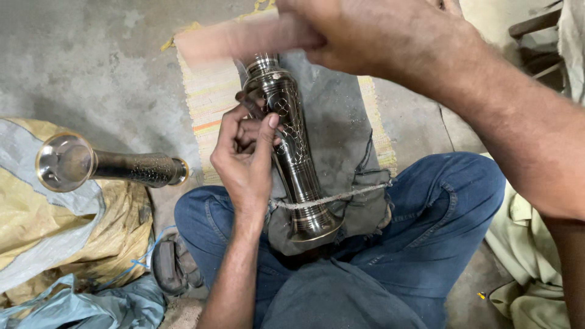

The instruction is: The person uses a chisel and wooden mallet to engrave a floral pattern onto a metal vase. They repeatedly strike the chisel to deepen the design, rotating the vase to access different sections.

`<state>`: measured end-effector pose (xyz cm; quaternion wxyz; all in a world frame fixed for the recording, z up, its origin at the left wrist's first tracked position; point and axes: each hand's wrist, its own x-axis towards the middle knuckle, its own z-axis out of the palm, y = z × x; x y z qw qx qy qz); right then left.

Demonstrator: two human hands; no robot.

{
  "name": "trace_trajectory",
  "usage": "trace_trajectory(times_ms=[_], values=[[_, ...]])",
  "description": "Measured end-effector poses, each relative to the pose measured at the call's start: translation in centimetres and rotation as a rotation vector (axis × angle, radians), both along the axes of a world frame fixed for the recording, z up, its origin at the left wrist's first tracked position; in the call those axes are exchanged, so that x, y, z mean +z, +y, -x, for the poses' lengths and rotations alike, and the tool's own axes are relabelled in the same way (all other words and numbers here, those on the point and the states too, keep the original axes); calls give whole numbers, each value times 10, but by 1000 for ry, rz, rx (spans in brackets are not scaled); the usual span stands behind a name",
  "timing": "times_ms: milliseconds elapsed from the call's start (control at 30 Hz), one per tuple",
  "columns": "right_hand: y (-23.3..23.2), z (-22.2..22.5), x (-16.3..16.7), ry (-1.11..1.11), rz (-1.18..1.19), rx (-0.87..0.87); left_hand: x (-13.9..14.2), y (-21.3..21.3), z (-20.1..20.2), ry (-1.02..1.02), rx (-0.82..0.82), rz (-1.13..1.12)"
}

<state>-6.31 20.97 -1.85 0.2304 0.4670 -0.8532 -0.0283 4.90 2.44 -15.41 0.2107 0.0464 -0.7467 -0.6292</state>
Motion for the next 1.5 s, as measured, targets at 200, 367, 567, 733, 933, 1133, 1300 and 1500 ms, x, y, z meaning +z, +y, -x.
trace_trajectory(times_ms=[200, 367, 567, 733, 933, 1133, 1300, 1500], values=[[-4, -14, 11, 121, -152, -19, -10, 7, -3, 56, 86, -75], [-4, -8, -2, 75, 148, 83, -7, 7, 0, 77, 23, -36], [16, -9, -23, -94, 289, 18, 9, 7, 4, 39, 3, 195], [30, -20, -41, -184, 274, -169, 22, -1, 4, 40, -114, 303], [53, -36, -79, -385, 459, -303, 42, -10, 22, -95, -256, 518], [65, -60, -140, -547, 639, -423, 59, -15, 46, -67, -565, 754], [59, -91, -179, -677, 925, -579, 64, -14, 58, -99, -780, 827], [51, -119, -198, -536, 1005, -642, 68, -15, 62, -98, -915, 908]])
